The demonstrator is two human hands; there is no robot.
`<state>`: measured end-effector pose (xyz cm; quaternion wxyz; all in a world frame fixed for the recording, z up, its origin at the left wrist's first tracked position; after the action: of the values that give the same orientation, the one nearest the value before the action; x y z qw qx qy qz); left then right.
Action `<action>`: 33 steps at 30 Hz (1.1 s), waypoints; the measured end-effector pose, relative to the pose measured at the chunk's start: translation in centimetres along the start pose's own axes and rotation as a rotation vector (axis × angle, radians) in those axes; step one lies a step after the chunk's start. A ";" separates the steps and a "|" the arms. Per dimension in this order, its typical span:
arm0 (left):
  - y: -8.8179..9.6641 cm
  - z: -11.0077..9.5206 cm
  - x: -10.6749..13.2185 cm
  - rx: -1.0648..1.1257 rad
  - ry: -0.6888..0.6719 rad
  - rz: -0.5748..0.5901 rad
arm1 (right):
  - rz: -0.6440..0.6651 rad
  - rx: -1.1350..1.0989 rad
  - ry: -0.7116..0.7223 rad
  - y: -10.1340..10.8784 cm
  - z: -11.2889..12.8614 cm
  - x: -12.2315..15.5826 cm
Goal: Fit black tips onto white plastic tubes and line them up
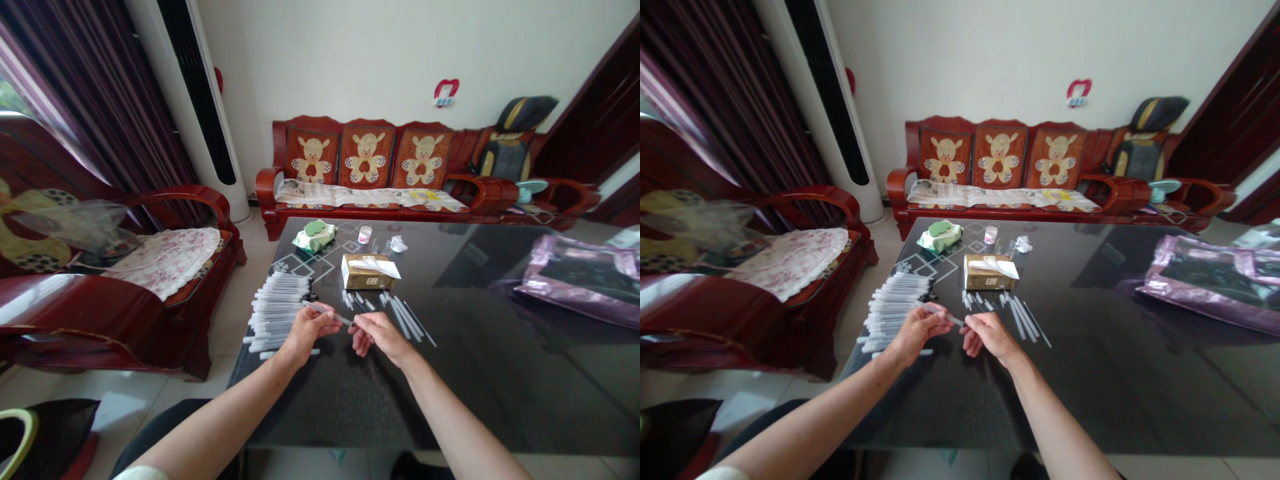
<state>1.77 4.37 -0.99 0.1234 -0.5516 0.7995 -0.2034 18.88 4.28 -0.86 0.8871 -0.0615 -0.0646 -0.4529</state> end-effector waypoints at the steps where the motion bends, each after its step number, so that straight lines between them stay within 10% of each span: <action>1: 0.0 0.0 0.0 0.002 0.001 -0.001 | -0.003 0.001 0.001 0.1 0.0 0.0; 33: -0.1 -0.1 0.0 -0.020 0.001 0.025 | 0.005 -0.015 -0.033 -0.1 -0.1 0.0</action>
<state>1.79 4.35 -0.87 0.1199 -0.5427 0.8084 -0.1941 18.78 4.24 -0.93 0.8865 -0.0758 -0.0756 -0.4502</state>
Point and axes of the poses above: each hand's wrist, its own x-axis away from the middle knuckle, its own y-axis out of the back of the hand, z = x × y, the point moved 4 cm from there along -x, towards the middle knuckle, and after that the axes turned 11 degrees about z, right-handed, at the moved point
